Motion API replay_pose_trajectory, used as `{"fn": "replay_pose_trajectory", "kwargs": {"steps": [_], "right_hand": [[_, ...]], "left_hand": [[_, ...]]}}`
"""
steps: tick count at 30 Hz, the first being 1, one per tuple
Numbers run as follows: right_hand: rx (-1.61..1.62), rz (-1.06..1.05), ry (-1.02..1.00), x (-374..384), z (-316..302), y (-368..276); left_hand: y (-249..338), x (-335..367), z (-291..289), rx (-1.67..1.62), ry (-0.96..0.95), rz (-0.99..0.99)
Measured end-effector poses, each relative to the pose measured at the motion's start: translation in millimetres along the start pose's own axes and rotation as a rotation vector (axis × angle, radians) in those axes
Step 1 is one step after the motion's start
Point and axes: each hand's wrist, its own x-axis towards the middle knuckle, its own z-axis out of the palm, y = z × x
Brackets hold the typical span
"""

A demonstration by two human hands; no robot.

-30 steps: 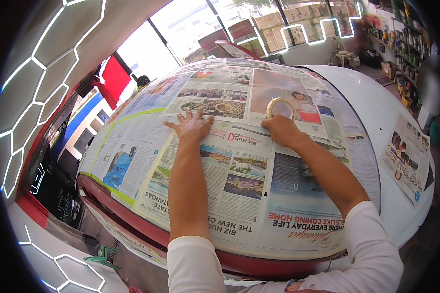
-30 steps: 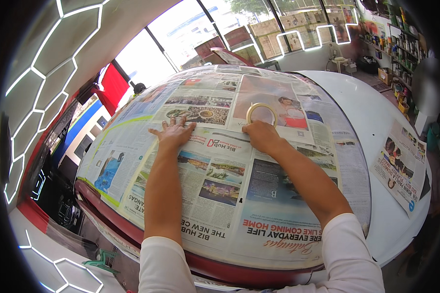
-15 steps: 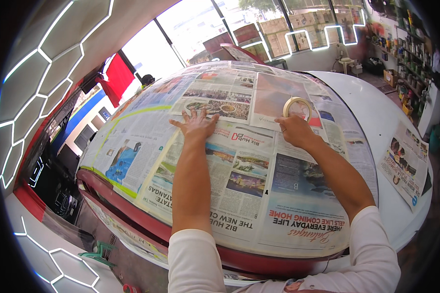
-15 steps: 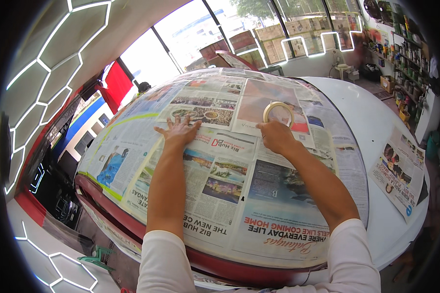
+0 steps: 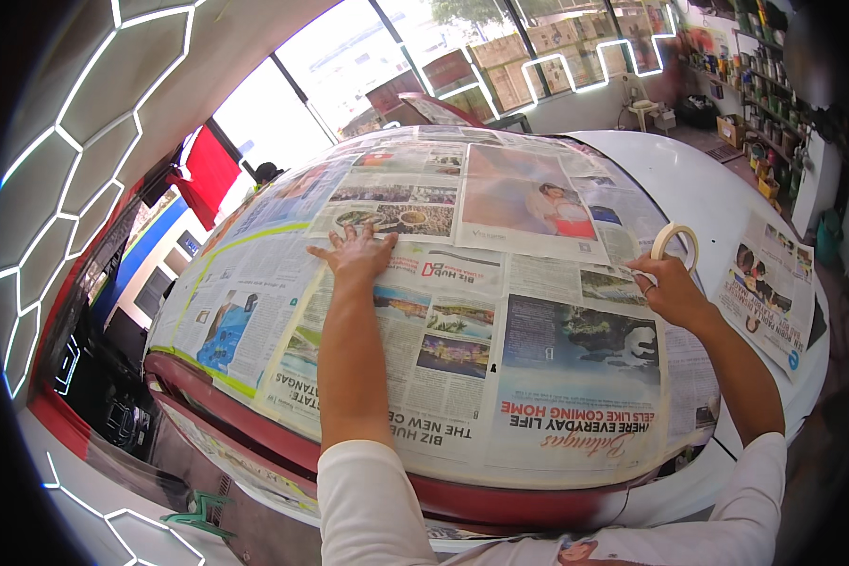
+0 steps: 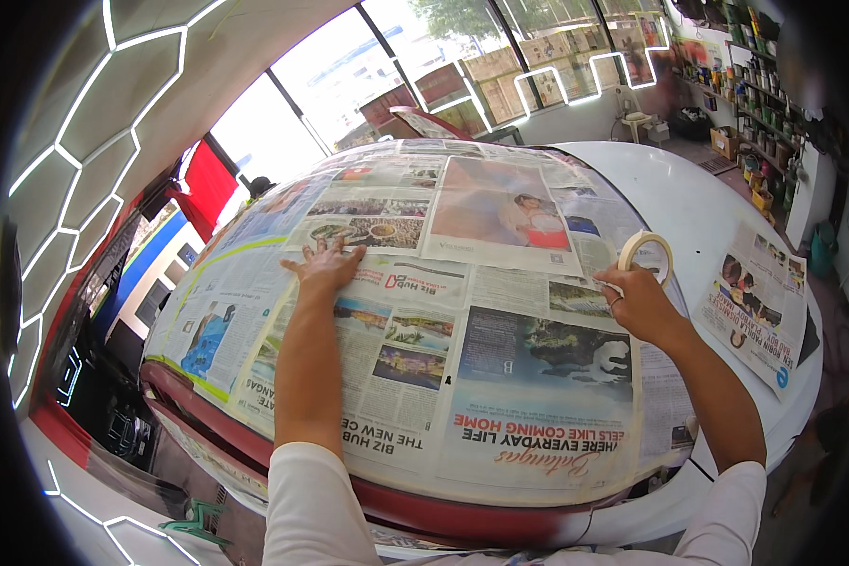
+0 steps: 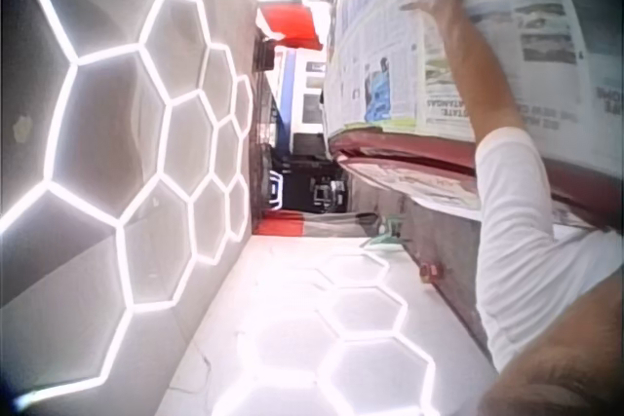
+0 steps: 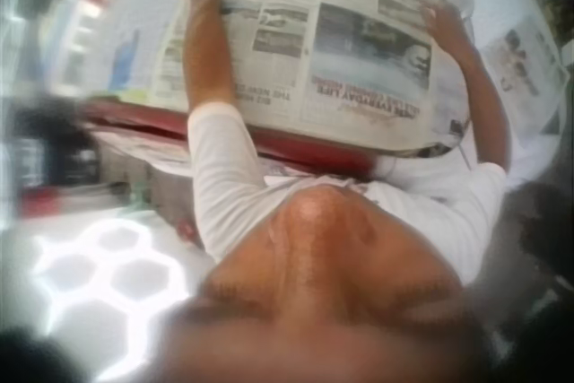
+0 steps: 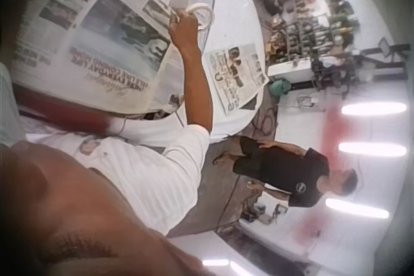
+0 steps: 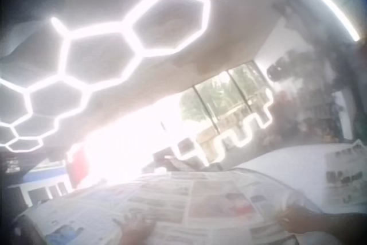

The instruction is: The person tapes sheets of newspaper onto the hood of a white car using clear adhesive tape. They smooth the paper down with their hands and apply tape to secure the edges and seams of the newspaper sheets.

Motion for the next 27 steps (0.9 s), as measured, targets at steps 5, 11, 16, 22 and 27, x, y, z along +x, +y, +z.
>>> {"fn": "replay_pose_trajectory", "kwargs": {"steps": [5, 11, 16, 22, 27], "right_hand": [[0.005, 0.054, -0.003, 12, -3, -3], [0.006, -0.047, 0.006, 29, 10, -14], [0.024, 0.011, 0.028, 44, 22, 11], [0.041, 0.186, 0.191, -22, -46, 45], [0.185, 0.26, 0.348, -98, -96, 22]], "left_hand": [[-7, 2, -2, -0.028, -0.002, 0.006], [-46, 1, -54, -0.015, 0.106, -0.043], [-125, -36, -90, 0.145, 0.198, -0.134], [-184, -119, -107, 0.066, 0.388, -0.144], [-227, -233, -55, 0.075, 0.718, -0.067]]}}
